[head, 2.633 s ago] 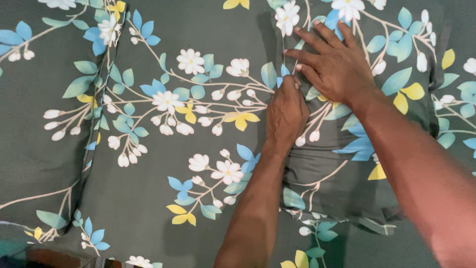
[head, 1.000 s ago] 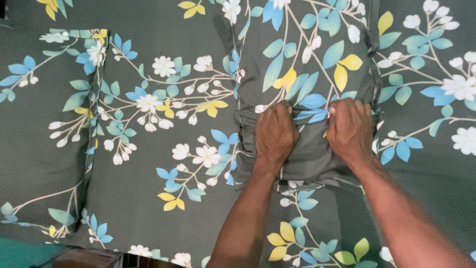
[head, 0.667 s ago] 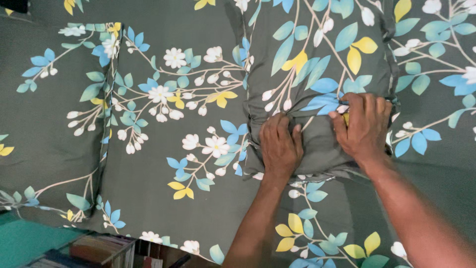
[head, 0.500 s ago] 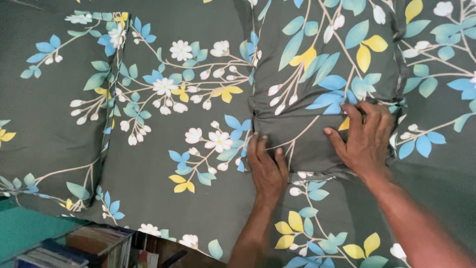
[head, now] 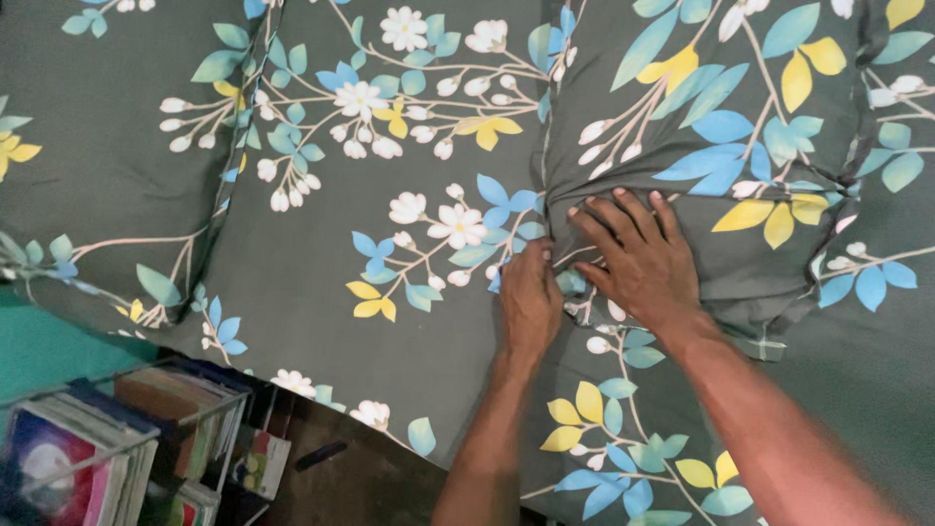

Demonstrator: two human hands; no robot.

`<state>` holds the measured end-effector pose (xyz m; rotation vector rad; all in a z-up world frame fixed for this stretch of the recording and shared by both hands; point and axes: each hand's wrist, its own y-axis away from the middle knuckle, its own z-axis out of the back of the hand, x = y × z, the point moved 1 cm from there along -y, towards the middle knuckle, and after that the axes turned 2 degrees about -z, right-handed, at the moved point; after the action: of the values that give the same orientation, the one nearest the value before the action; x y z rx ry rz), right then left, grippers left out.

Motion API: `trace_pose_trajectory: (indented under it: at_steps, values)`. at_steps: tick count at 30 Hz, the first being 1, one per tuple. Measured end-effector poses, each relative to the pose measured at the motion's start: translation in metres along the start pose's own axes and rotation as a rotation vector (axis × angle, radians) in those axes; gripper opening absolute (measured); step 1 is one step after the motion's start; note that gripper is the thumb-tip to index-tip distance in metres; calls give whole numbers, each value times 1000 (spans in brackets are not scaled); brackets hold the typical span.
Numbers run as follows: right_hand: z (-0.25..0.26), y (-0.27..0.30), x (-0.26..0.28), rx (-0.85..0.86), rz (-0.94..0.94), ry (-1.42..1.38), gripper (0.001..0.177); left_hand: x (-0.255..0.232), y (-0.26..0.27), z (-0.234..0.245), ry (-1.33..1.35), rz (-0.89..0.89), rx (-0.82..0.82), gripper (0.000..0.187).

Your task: The person puts a pillowcase onto a pillow by hand on a bed, sliding the pillow inside and smoothing the fabric.

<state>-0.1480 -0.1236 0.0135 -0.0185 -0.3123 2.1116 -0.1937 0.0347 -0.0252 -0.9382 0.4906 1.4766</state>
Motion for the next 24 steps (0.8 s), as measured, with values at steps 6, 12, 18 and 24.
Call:
trace_pose_trajectory:
  at_steps: [6,12,18,24]
  values:
    - [-7,6,0,11,-28,-2,79,-9,7,16,-114,-8,286,18]
    - [-22,19,-8,10,31,28,73,-27,36,9,-246,-25,212,21]
    - [-36,31,-6,-136,85,-62,41,-22,43,-8,-295,1,89,33]
    - [-20,31,19,-152,-23,-171,30,-36,43,-2,-296,-115,-5,50]
